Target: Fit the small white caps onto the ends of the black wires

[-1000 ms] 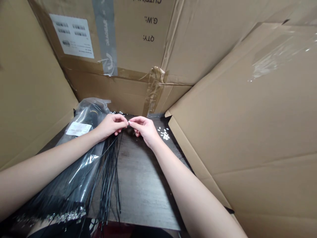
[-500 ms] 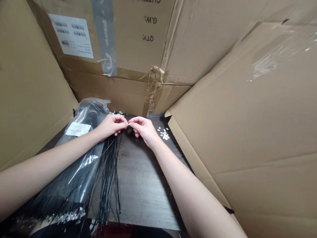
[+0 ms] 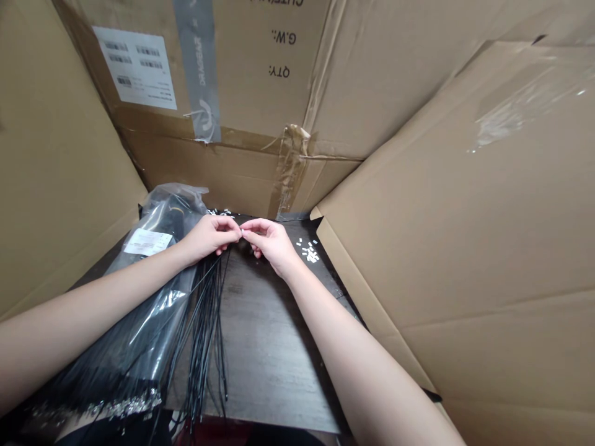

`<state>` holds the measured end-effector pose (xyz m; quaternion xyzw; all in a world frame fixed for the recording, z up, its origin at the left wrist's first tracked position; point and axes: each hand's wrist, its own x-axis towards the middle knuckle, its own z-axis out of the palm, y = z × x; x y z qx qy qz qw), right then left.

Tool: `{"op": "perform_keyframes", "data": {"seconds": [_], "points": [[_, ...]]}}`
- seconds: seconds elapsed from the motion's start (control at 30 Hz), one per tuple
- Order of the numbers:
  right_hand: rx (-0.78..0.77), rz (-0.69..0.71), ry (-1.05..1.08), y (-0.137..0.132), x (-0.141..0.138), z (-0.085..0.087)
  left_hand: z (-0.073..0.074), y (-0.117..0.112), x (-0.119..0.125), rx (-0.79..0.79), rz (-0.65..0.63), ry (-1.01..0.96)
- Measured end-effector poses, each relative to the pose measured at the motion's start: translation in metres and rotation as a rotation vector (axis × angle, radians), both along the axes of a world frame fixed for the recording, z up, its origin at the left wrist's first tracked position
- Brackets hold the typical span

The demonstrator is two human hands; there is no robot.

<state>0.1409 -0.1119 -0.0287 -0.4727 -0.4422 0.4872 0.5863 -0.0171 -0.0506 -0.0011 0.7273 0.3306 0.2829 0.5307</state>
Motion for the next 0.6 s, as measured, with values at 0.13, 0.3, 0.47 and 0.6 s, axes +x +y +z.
{"op": "perform_keyframes", "data": {"seconds": [0.13,0.3,0.47,0.6], "points": [[0.01,0.012,-0.013,0.0,0.001,0.0005,-0.0012,0.0009,-0.0001,0.007,-0.008,-0.001],[0.013,0.023,-0.006,0.0006,0.0008,0.0016,0.0013,-0.0006,0.0002,-0.003,0.008,-0.009],[0.018,0.026,-0.003,0.0009,0.0011,0.0012,0.0025,-0.0013,0.0003,-0.003,0.029,-0.009],[0.026,0.023,-0.006,0.0016,0.0014,-0.0001,0.0021,-0.0009,0.0007,-0.005,0.028,-0.002]]}}
